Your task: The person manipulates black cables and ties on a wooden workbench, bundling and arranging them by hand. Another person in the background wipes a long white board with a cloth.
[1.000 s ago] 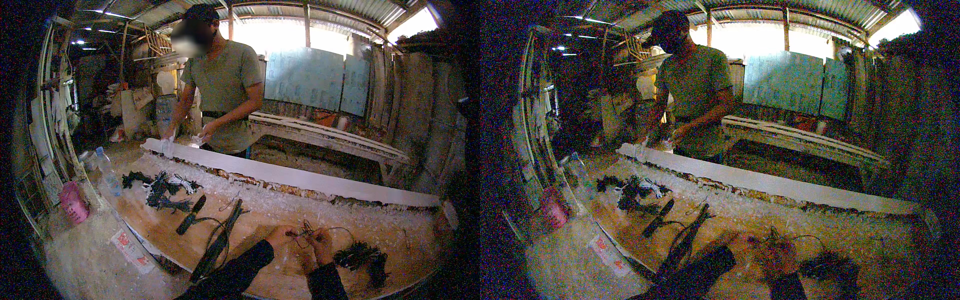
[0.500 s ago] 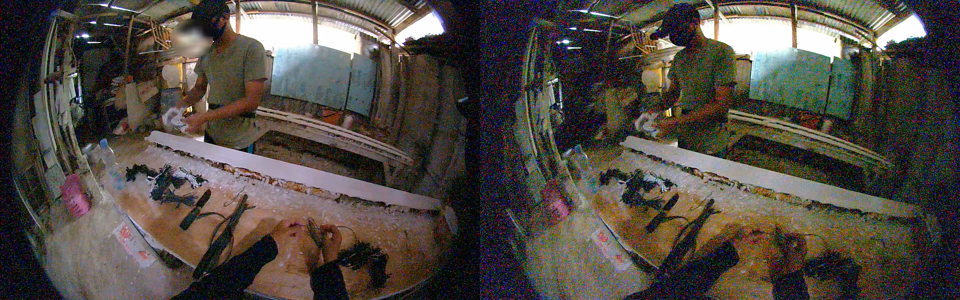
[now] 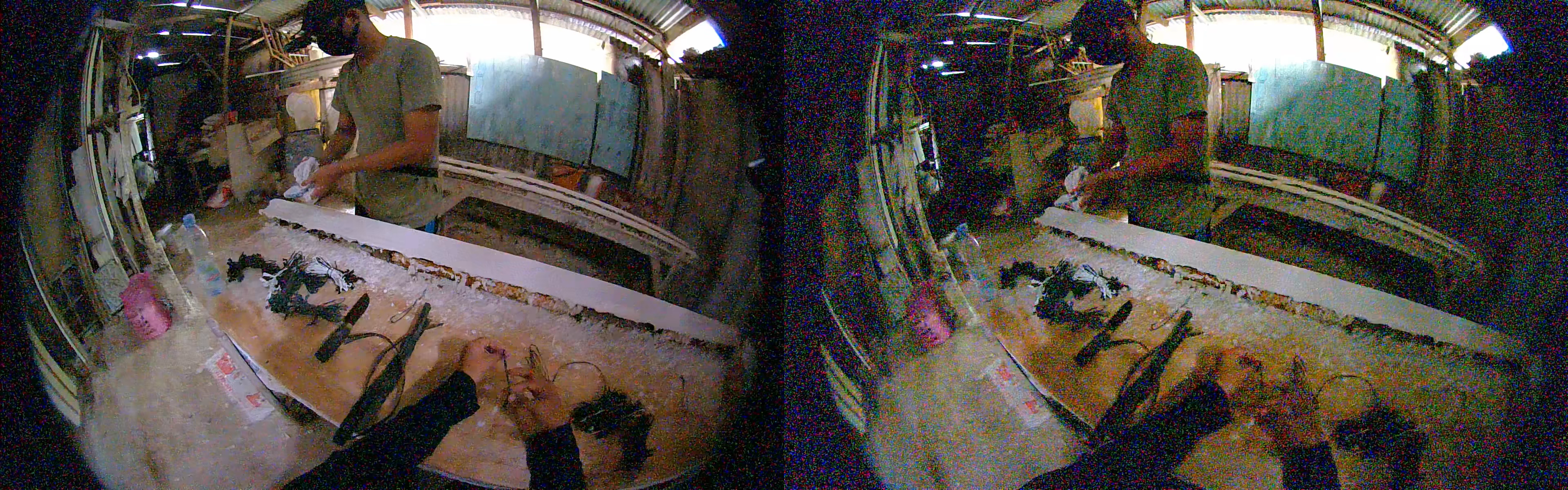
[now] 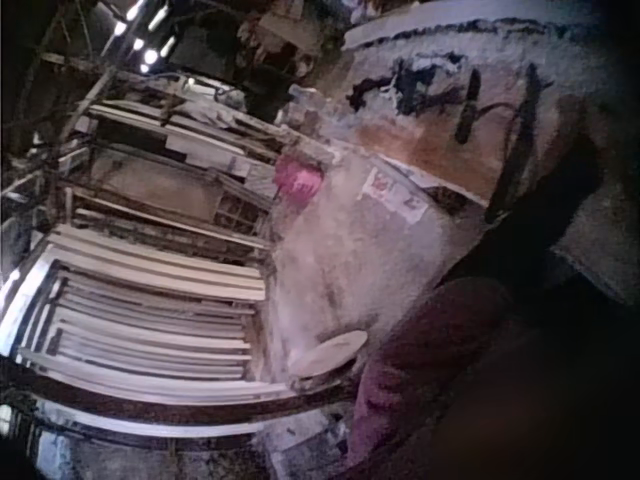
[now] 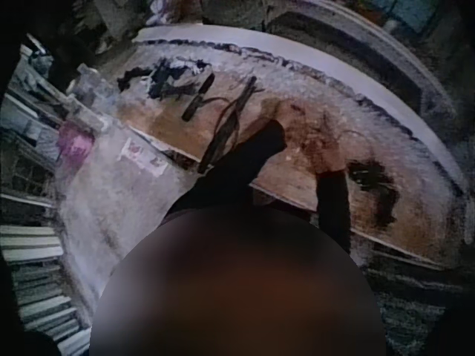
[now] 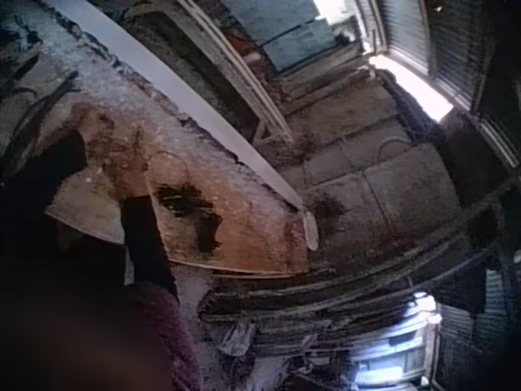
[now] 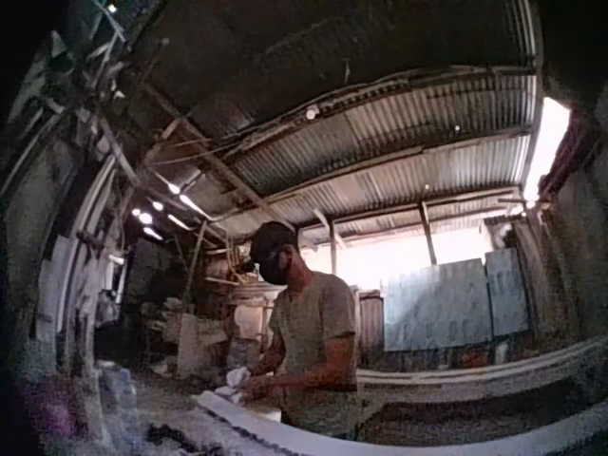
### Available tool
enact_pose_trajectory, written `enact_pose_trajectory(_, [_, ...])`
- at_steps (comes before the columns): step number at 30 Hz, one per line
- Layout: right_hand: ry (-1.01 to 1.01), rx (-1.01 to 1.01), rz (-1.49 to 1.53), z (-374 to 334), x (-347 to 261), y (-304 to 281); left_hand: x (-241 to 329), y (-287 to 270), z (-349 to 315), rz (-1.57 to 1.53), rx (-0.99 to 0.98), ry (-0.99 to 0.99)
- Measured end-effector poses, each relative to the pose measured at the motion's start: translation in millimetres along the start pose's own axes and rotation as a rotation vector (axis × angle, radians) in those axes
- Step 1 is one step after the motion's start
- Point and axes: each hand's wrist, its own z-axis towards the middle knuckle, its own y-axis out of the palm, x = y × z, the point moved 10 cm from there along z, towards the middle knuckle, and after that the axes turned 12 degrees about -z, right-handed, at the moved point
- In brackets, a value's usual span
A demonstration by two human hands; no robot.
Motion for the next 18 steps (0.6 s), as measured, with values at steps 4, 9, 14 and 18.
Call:
enact_pose_trajectory(4, [0.253, 0.072, 0.059, -3, 42, -17, 9, 21, -7, 0.072, -0.125, 0.028])
enact_pose_trajectory(9, [0.196, 0.312, 0.145, 1, 48, -40, -9, 61, -18, -0.006, -0.405, -0.030])
enact_pose_trajectory(14, [0.142, 0.555, 0.053, -2, 23, -71, 19, 110, -57, -0.157, -0.802, 0.042])
enact_pose_trajectory(18, [0.082, 0.640, -0.012, -5, 1, -82, 46, 114, -77, -0.173, -0.849, -0.017])
